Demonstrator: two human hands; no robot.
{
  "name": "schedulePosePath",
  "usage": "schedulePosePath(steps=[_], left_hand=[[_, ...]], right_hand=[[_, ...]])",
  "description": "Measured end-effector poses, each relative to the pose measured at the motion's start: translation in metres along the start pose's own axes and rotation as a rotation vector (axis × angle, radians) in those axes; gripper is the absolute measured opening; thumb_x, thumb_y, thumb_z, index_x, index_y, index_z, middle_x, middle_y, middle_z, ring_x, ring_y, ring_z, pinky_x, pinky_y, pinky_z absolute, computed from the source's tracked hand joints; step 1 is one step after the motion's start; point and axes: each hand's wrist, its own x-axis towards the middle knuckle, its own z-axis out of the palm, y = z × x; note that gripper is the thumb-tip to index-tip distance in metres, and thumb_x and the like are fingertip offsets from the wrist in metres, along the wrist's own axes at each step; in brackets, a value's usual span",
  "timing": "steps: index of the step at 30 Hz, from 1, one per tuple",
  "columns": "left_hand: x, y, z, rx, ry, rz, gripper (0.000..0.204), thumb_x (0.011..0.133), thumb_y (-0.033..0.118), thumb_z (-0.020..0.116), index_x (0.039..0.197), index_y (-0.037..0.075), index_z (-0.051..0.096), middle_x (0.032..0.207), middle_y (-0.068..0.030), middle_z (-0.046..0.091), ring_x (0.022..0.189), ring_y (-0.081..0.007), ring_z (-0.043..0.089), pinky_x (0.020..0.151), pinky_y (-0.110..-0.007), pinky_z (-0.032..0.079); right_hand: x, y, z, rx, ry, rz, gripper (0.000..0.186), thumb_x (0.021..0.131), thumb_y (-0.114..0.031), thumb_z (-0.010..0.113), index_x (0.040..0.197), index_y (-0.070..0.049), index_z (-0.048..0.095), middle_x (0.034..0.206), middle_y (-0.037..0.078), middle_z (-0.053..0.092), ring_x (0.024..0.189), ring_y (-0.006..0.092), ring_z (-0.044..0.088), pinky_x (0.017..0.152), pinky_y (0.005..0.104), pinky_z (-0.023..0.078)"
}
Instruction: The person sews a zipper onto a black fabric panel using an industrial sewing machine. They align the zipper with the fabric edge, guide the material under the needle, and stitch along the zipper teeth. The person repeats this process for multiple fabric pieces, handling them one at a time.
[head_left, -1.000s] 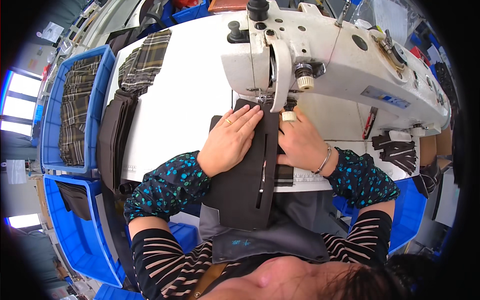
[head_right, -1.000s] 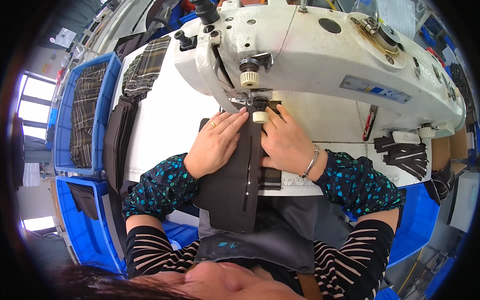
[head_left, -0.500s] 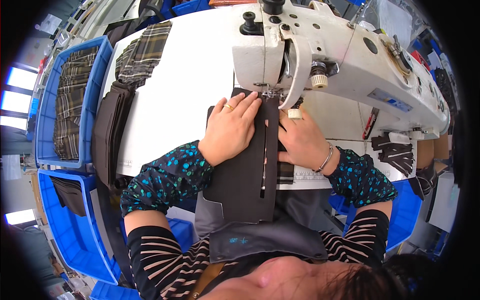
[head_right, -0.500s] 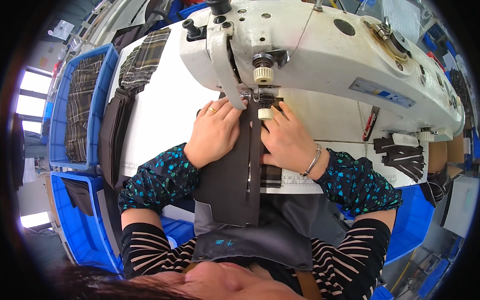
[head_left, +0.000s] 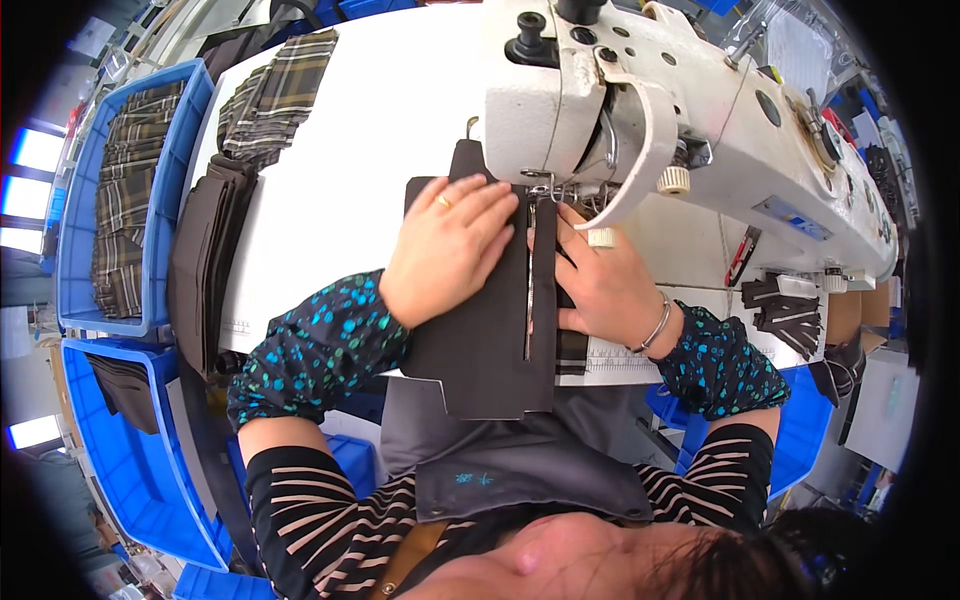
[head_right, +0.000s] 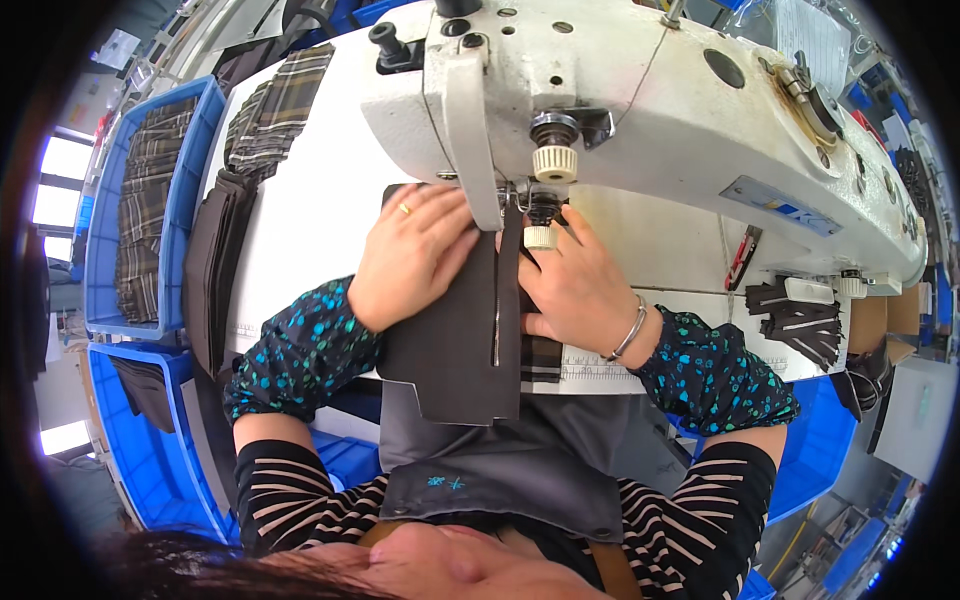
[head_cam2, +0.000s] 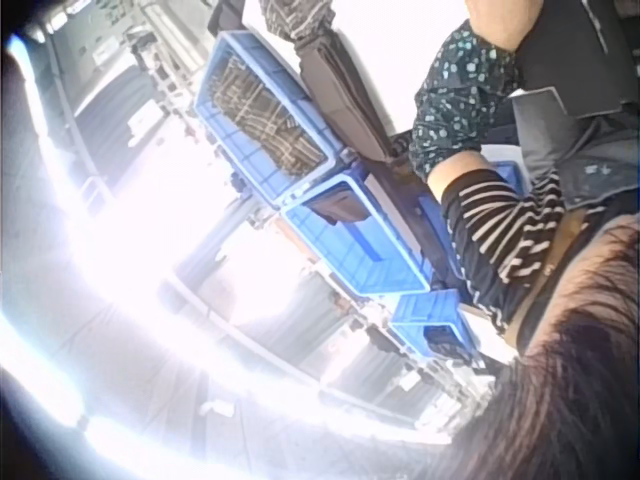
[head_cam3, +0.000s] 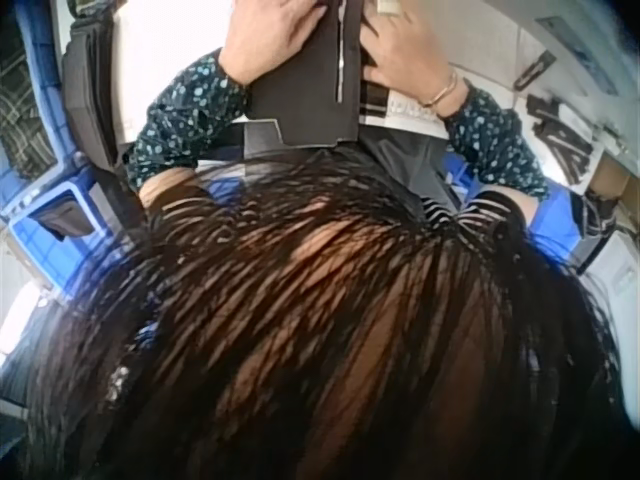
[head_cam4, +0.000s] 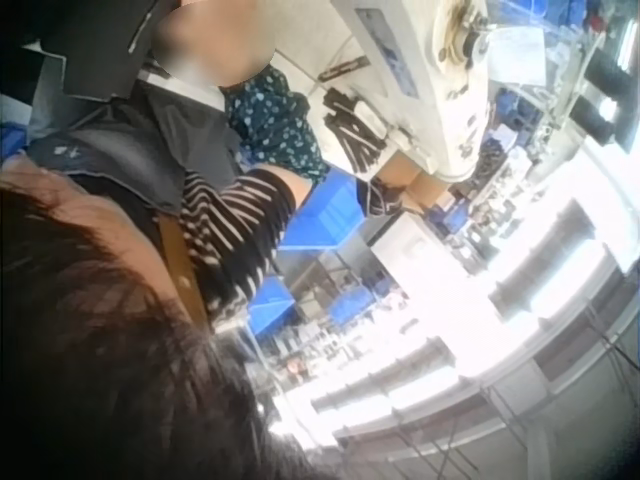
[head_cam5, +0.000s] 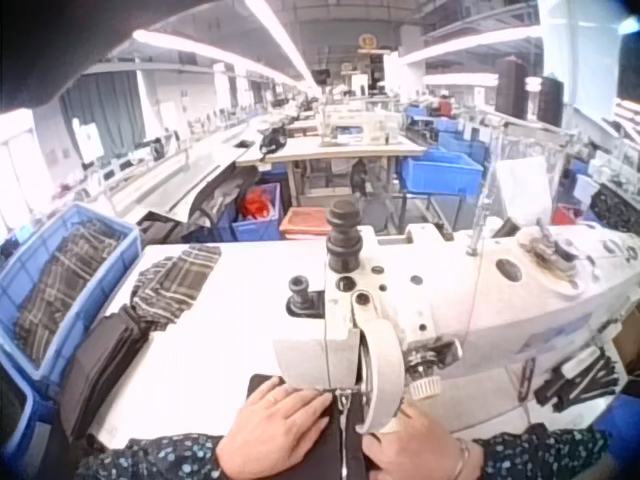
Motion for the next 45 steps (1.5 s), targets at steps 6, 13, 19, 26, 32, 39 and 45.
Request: schedulePosePath(steps=[6,13,19,26,32,39,45], left_hand=[[-0.015,0.011,0.003,-0.023,-0.107,0.015,0.050,0.102,0.027,0.067,0.146,0.004,0.059,0.156,-0.0113,0.054,0.150,-0.0338,0.045,0.122,-0.057,0.036],[-0.014,0.011,0.003,-0.026,-0.133,0.031,0.047,0.105,0.028,0.061,0.147,0.007,0.061,0.158,-0.0065,0.054,0.148,-0.0318,0.047,0.121,-0.058,0.036],[-0.017,0.010,0.001,-0.010,-0.149,0.042,0.046,0.104,0.027,0.062,0.146,0.009,0.062,0.158,-0.0054,0.055,0.146,-0.0311,0.049,0.120,-0.059,0.036],[-0.013,0.008,0.002,-0.028,-0.128,0.041,0.045,0.103,0.026,0.063,0.145,0.010,0.063,0.156,-0.0042,0.056,0.145,-0.0298,0.050,0.119,-0.058,0.037],[-0.015,0.011,0.004,0.017,-0.122,0.029,0.045,0.103,0.026,0.063,0.145,0.009,0.063,0.157,-0.0045,0.056,0.144,-0.0304,0.051,0.118,-0.060,0.039],[-0.015,0.013,0.003,0.044,-0.119,0.035,0.046,0.102,0.026,0.064,0.145,0.009,0.063,0.157,-0.0038,0.055,0.144,-0.0311,0.051,0.117,-0.061,0.040],[-0.014,0.012,0.003,0.012,-0.111,0.038,0.046,0.102,0.026,0.064,0.145,0.009,0.062,0.157,-0.0037,0.056,0.143,-0.0314,0.051,0.117,-0.060,0.040]], right_hand=[[-0.001,-0.001,0.001,-0.028,-0.009,0.006,0.084,0.066,-0.045,0.091,0.133,-0.001,0.067,0.130,0.021,0.065,0.126,0.0395,0.059,0.117,0.0567,0.040],[-0.003,0.000,0.002,-0.051,-0.028,0.013,0.083,0.065,-0.046,0.091,0.132,-0.001,0.068,0.133,0.021,0.065,0.127,0.0388,0.059,0.116,0.0570,0.041],[-0.002,0.001,0.003,-0.062,-0.017,-0.001,0.085,0.063,-0.047,0.092,0.131,-0.002,0.068,0.132,0.021,0.065,0.127,0.0382,0.060,0.117,0.0569,0.040],[-0.002,0.000,0.003,-0.060,-0.036,0.008,0.086,0.063,-0.047,0.092,0.132,-0.002,0.068,0.130,0.021,0.065,0.126,0.0384,0.060,0.117,0.0575,0.040],[-0.003,0.001,0.004,-0.056,-0.042,0.010,0.086,0.062,-0.046,0.092,0.132,-0.002,0.068,0.130,0.021,0.065,0.126,0.0387,0.060,0.116,0.0577,0.041],[-0.001,-0.001,0.002,-0.054,-0.027,0.006,0.086,0.062,-0.046,0.093,0.131,-0.001,0.068,0.134,0.022,0.064,0.126,0.0384,0.060,0.119,0.0578,0.039],[-0.003,0.001,0.005,-0.038,-0.036,0.020,0.084,0.063,-0.046,0.092,0.130,-0.002,0.068,0.136,0.023,0.063,0.126,0.0391,0.060,0.117,0.0584,0.040]])
